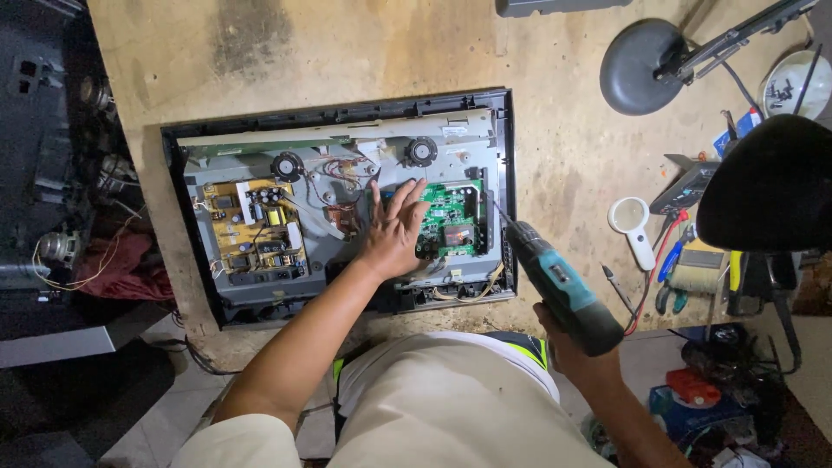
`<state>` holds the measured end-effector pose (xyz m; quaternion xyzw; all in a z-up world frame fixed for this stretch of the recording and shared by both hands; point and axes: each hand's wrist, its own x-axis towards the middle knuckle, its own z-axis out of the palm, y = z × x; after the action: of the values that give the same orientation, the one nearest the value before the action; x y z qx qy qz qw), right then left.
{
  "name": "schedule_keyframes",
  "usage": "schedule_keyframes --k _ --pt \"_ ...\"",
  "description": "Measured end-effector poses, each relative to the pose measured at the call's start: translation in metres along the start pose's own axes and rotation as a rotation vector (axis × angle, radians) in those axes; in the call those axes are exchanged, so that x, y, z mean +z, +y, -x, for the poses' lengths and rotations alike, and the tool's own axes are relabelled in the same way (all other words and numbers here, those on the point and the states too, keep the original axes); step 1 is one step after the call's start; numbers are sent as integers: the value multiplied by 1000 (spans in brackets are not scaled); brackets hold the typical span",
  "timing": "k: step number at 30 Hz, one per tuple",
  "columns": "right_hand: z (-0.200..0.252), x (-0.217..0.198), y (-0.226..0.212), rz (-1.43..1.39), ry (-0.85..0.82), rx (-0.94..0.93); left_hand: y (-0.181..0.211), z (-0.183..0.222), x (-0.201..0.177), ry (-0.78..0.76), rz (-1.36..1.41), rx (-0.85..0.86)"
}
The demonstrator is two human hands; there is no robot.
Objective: Disassembling a television to access and adjust the main circuit board using a power drill and manual manipulation.
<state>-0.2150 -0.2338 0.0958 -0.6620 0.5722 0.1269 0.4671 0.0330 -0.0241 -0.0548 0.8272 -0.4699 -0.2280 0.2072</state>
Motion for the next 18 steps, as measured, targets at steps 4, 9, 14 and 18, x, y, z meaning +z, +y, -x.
schedule_keyframes --k 4,9,14,18 --pt "-2 -1 14 -161 60 -247 -3 13 14 171 -159 162" --pt "-18 -6 30 -271 173 -275 -2 34 22 495 -377 359" --pt "-33 -4 38 -218 148 -160 2 38 17 591 -404 454" --pt "-56 2 75 -89 99 -213 -2 30 32 425 -280 292"
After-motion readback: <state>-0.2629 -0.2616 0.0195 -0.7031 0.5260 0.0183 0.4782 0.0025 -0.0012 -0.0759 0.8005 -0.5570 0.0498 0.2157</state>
